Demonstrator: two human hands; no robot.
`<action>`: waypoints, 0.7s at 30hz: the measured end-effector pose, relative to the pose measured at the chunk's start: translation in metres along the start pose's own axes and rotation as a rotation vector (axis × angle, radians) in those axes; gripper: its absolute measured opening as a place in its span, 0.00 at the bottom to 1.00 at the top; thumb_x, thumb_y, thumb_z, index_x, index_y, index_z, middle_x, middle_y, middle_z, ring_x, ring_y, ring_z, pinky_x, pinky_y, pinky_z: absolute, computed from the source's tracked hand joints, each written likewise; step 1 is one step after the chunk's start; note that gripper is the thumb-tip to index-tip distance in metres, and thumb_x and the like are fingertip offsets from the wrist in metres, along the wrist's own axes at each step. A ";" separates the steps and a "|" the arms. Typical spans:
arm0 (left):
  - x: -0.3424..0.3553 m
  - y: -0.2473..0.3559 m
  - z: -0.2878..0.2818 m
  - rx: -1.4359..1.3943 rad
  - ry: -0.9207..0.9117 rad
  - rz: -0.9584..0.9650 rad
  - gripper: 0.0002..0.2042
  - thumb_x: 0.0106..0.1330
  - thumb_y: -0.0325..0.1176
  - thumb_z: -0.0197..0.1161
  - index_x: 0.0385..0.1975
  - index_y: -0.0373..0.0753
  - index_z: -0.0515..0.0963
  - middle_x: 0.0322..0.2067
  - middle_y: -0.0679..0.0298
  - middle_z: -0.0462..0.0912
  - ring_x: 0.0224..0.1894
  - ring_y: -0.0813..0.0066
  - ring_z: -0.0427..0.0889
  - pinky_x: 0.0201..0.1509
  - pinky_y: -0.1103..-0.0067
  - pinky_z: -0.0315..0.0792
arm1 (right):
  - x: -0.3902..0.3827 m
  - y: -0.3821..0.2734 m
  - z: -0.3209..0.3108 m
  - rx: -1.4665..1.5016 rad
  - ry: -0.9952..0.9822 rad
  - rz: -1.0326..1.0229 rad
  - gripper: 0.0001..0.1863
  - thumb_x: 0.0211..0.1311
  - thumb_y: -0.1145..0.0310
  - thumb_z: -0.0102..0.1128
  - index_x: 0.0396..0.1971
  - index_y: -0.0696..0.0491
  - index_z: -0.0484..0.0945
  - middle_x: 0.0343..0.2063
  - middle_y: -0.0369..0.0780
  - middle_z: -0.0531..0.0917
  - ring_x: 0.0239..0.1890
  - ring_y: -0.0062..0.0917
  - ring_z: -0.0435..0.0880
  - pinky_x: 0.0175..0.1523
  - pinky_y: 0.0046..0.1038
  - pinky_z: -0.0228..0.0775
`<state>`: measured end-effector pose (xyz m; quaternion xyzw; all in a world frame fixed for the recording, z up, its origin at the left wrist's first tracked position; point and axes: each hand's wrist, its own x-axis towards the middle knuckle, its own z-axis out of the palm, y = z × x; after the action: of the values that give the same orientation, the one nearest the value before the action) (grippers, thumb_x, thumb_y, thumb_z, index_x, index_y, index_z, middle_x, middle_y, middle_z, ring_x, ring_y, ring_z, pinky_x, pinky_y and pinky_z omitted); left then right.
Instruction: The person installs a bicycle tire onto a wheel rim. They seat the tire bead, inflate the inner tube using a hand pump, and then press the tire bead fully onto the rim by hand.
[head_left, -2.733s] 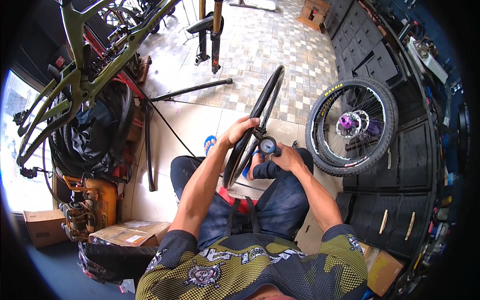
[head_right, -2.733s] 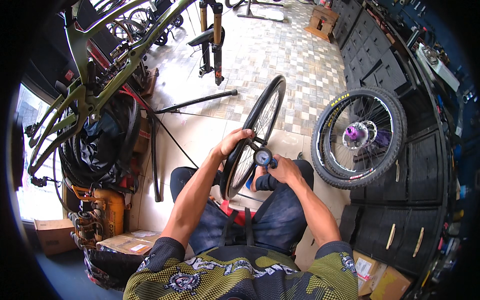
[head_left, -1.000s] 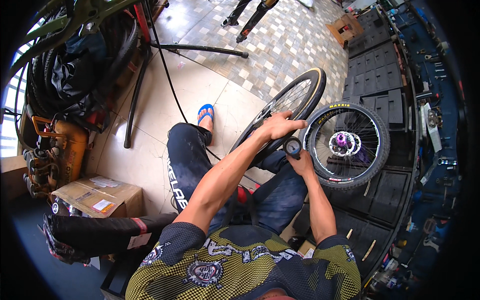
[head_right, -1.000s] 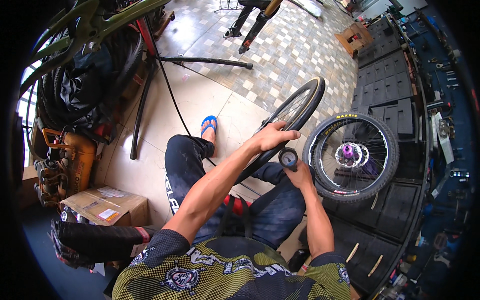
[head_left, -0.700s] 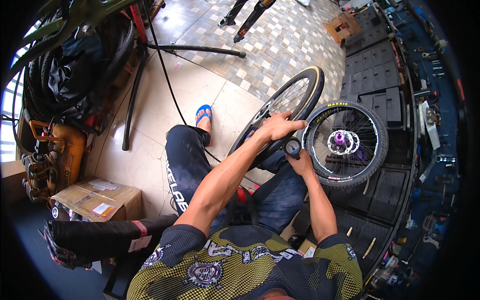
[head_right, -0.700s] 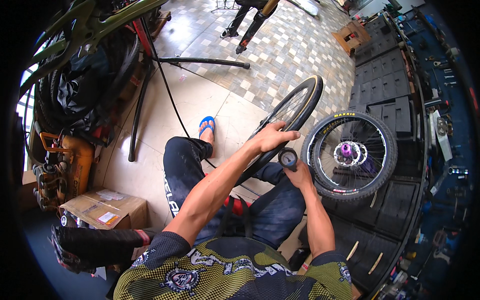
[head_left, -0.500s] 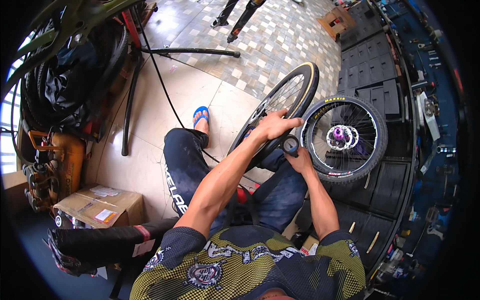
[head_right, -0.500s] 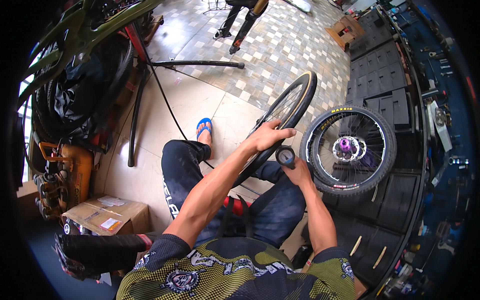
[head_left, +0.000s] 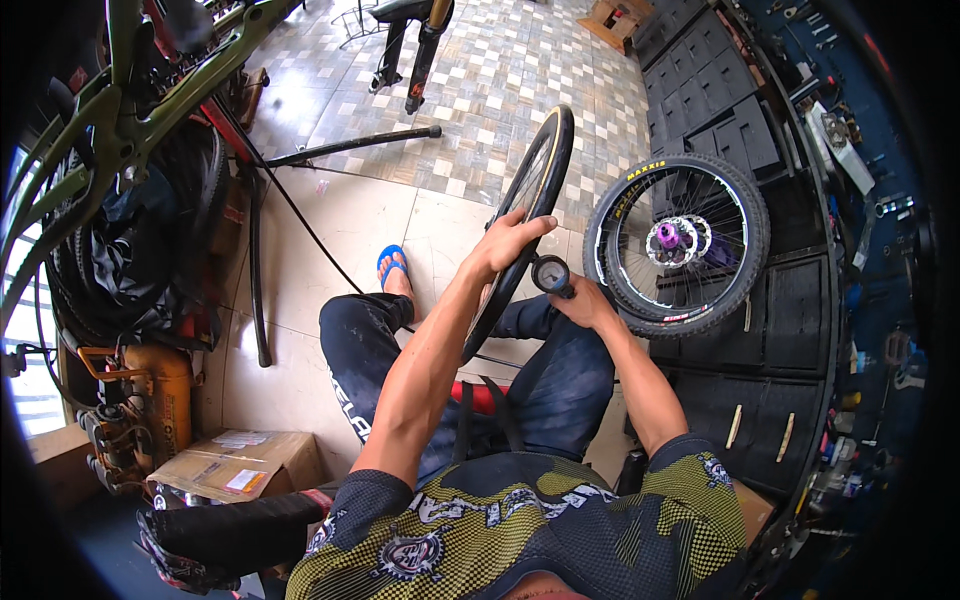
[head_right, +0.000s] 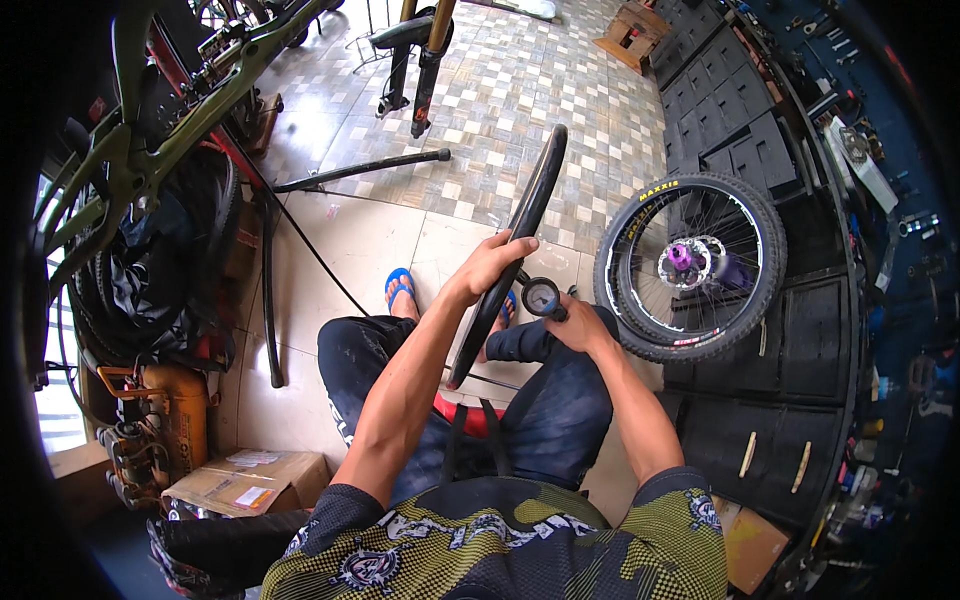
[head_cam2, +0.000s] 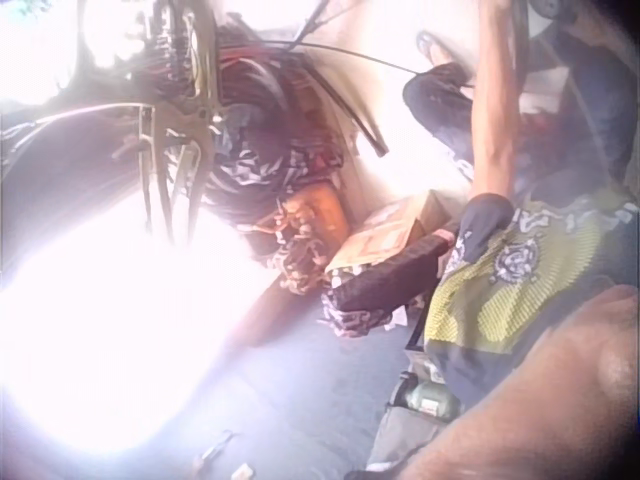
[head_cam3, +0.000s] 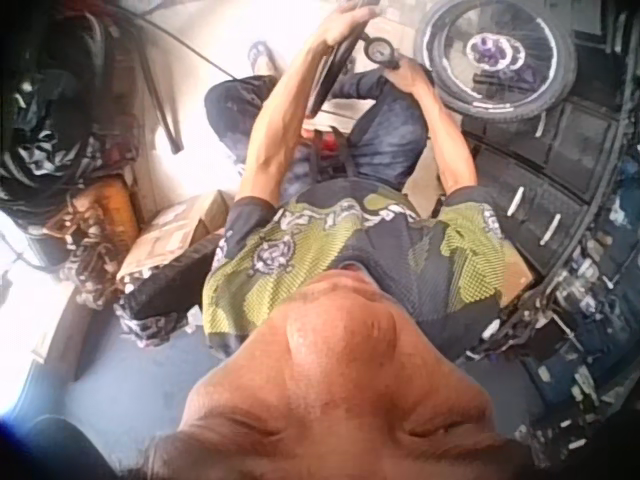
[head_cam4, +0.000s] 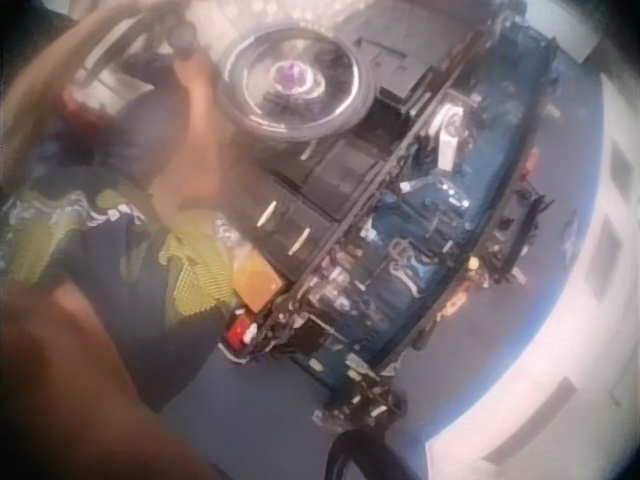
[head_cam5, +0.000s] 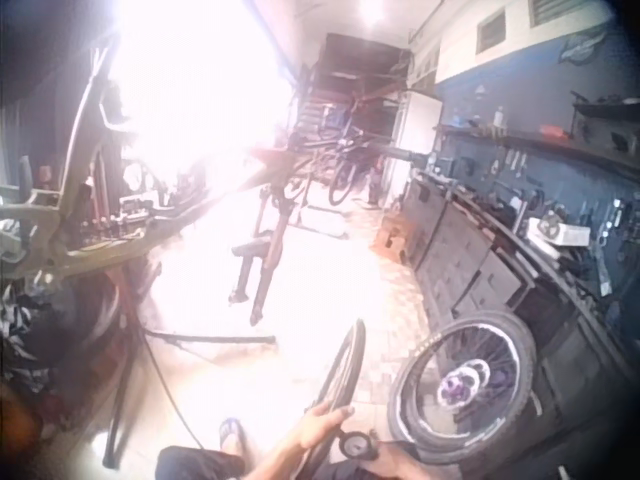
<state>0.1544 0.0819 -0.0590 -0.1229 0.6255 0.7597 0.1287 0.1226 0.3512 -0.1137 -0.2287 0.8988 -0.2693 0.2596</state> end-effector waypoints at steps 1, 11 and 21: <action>0.000 0.000 0.001 -0.002 0.000 0.014 0.35 0.62 0.62 0.71 0.52 0.31 0.82 0.42 0.57 0.83 0.45 0.67 0.80 0.50 0.72 0.73 | -0.001 -0.002 -0.001 -0.002 -0.010 0.009 0.25 0.58 0.60 0.70 0.54 0.53 0.83 0.41 0.54 0.89 0.49 0.53 0.88 0.54 0.44 0.78; 0.015 -0.024 0.008 0.016 0.060 0.012 0.60 0.58 0.64 0.74 0.75 0.14 0.58 0.70 0.34 0.71 0.71 0.51 0.75 0.74 0.69 0.68 | -0.003 -0.021 -0.015 -0.005 -0.078 0.158 0.22 0.62 0.59 0.74 0.54 0.52 0.85 0.48 0.49 0.91 0.55 0.43 0.90 0.61 0.39 0.78; 0.003 0.000 0.015 0.221 0.121 -0.084 0.57 0.46 0.76 0.67 0.72 0.36 0.75 0.68 0.34 0.76 0.71 0.40 0.75 0.76 0.60 0.66 | 0.005 -0.013 -0.022 0.028 -0.098 0.223 0.15 0.63 0.64 0.75 0.44 0.55 0.85 0.18 0.35 0.82 0.15 0.21 0.79 0.23 0.29 0.69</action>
<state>0.1513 0.0971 -0.0567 -0.1795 0.7061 0.6714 0.1352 0.1091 0.3466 -0.0919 -0.1368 0.9009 -0.2399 0.3349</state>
